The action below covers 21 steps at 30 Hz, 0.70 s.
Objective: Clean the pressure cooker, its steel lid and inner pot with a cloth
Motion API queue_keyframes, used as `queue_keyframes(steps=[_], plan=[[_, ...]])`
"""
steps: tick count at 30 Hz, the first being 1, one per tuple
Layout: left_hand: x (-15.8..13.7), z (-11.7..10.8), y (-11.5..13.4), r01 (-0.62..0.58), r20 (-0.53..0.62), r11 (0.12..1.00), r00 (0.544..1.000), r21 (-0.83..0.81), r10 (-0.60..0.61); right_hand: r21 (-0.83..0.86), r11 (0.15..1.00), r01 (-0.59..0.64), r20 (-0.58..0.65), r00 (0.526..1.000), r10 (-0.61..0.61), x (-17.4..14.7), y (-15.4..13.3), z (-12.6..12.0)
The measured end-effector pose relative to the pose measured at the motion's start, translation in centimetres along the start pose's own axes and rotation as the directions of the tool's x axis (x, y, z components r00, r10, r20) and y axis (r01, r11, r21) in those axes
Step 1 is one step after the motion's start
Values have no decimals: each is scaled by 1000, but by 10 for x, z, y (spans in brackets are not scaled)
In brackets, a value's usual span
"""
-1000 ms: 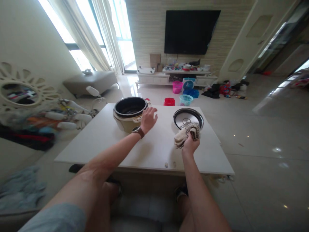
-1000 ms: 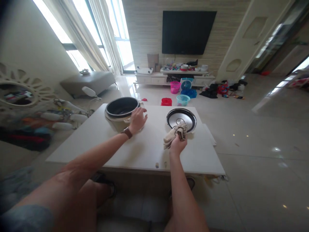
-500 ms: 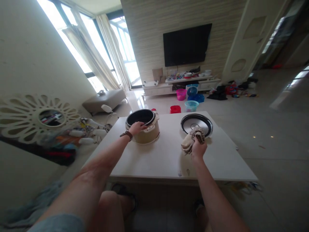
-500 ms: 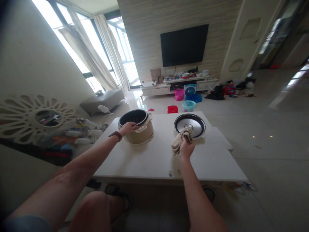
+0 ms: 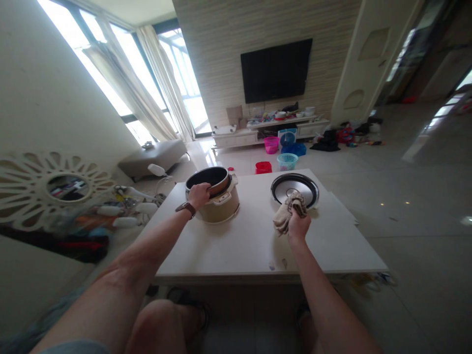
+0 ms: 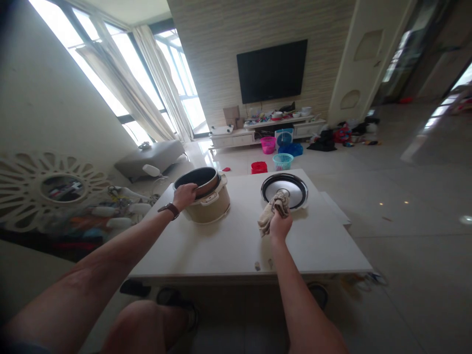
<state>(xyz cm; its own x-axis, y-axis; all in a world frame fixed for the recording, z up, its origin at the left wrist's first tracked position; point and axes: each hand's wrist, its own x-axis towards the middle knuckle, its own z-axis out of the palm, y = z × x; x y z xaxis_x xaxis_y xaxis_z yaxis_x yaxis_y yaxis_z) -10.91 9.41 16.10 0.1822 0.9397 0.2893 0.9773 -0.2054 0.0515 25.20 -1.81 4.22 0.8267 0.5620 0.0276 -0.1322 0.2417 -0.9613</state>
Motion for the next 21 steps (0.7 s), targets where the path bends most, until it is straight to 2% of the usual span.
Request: queue_keyframes(steps=[5, 9, 11, 13, 15, 17, 21], plan=[[16, -31, -5, 74, -167, 994, 982, -78, -86, -17, 1000, 15, -8, 1000, -15, 2, -5, -5], [37, -81, -15, 145, -293, 951, 929, -272, -226, -18, 1000, -7, -32, 999, 6, 5, -7, -4], [40, -109, -18, 103, -342, 894, 900, -436, -271, -11, 1000, -30, -54, 998, 29, 6, -6, -3], [35, -133, -16, 65, -343, 876, 904, -477, -254, 3, 998, -57, -70, 996, 57, 9, -2, -3], [21, -151, -5, 11, -341, 861, 916, -508, -213, 9, 997, -78, -87, 993, 78, 14, 4, -4], [2, -163, 16, -78, -337, 830, 931, -552, -137, 15, 995, -100, -116, 988, 101, 20, 9, -8], [-47, -166, 79, -222, -303, 852, 950, -474, 79, 54, 990, -133, -183, 973, 140, 34, 15, -19]])
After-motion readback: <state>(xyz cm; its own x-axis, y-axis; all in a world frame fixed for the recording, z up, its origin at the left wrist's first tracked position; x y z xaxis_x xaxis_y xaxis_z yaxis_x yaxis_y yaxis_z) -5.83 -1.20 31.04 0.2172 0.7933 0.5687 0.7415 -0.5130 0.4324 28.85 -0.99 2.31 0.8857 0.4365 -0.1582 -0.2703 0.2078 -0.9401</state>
